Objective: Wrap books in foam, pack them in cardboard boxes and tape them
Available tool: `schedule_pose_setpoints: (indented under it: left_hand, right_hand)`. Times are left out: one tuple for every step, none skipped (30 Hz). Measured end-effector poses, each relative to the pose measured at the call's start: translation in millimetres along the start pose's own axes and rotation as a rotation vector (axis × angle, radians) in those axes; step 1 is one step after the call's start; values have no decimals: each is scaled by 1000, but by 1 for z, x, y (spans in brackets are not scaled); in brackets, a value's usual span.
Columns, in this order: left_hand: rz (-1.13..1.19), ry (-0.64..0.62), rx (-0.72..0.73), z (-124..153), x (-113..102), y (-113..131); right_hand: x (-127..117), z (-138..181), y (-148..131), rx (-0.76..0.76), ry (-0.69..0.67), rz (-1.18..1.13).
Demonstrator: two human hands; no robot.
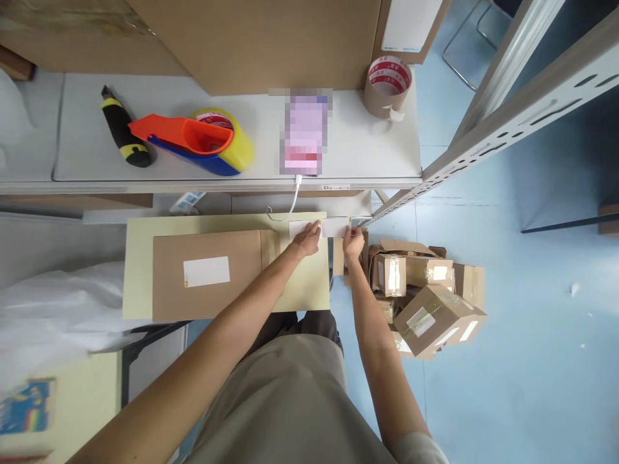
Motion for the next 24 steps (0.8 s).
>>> schedule_pose_setpoints:
  left_hand:
    - [8,0,0,0,1,-1]
    - [11,3,1,1,2,-3]
    - [12,6,2,2,3,-4]
    - [12,8,5,2,3,-5]
    - [12,11,14,2,3,-5]
    - [11,13,33,2,3,-5]
    - [11,13,59,1,3,-3]
    - [9,13,87,0,4,-1]
    - [5,13,110,-1,5,2]
    - [-2,14,125,-2,6,4]
    - [-8,16,131,-4,7,7]
    - [-12,17,130,-5,8,9]
    - [-15,20,129,-5,9,9]
    - [-16,24,131,-5,10,9]
    - [-18,26,133,-4,10,8]
    - [-23,27,133,-2,9,5]
    - [-31,31,132,0,9,2]
    - [-43,39,130,3,7,-2]
    - [-57,52,131,5,6,-6]
    - [-71,68,137,8,5,-9]
    - [-84,86,149,9,3,-10]
    - [-96,102,162,11,3,-11]
    - [-105,113,172,11,2,-11]
    - [-111,116,171,11,3,-11]
  right_hand:
    - [1,0,0,-8,-9,-2]
    - [1,0,1,-16,-18,-1]
    - [1,0,3,-19,-24,3]
    - [0,1,5,-14,-25,10]
    - [0,2,9,4,-17,15]
    - [-2,4,14,36,0,17]
    - [-3,7,21,81,25,10]
    - [-4,12,27,129,50,-2]
    - [-4,18,34,172,69,-14]
    - [-3,24,40,205,76,-31]
    - [-1,31,46,231,68,-56]
    - [1,38,50,246,43,-93]
    - [4,43,53,255,8,-142]
    - [6,48,55,259,-26,-197]
    - [8,50,56,258,-54,-254]
    - [9,51,56,250,-71,-300]
    - [8,51,54,231,-77,-327]
    - [7,48,51,203,-75,-336]
    - [5,45,47,168,-70,-328]
    - [3,40,42,127,-68,-309]
    - [1,36,37,85,-68,-282]
    - [-1,31,32,45,-70,-252]
    - [-2,27,27,12,-73,-223]
    - [-3,23,22,-15,-75,-199]
Point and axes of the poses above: each hand's wrist, its own z-axis away from the middle knuckle, its own x-axis out of the palm, y = z × x, the point moved 4 cm from there along -z, towards the middle knuckle, and after that the axes turned 10 degrees about z, right-handed, at the moved point
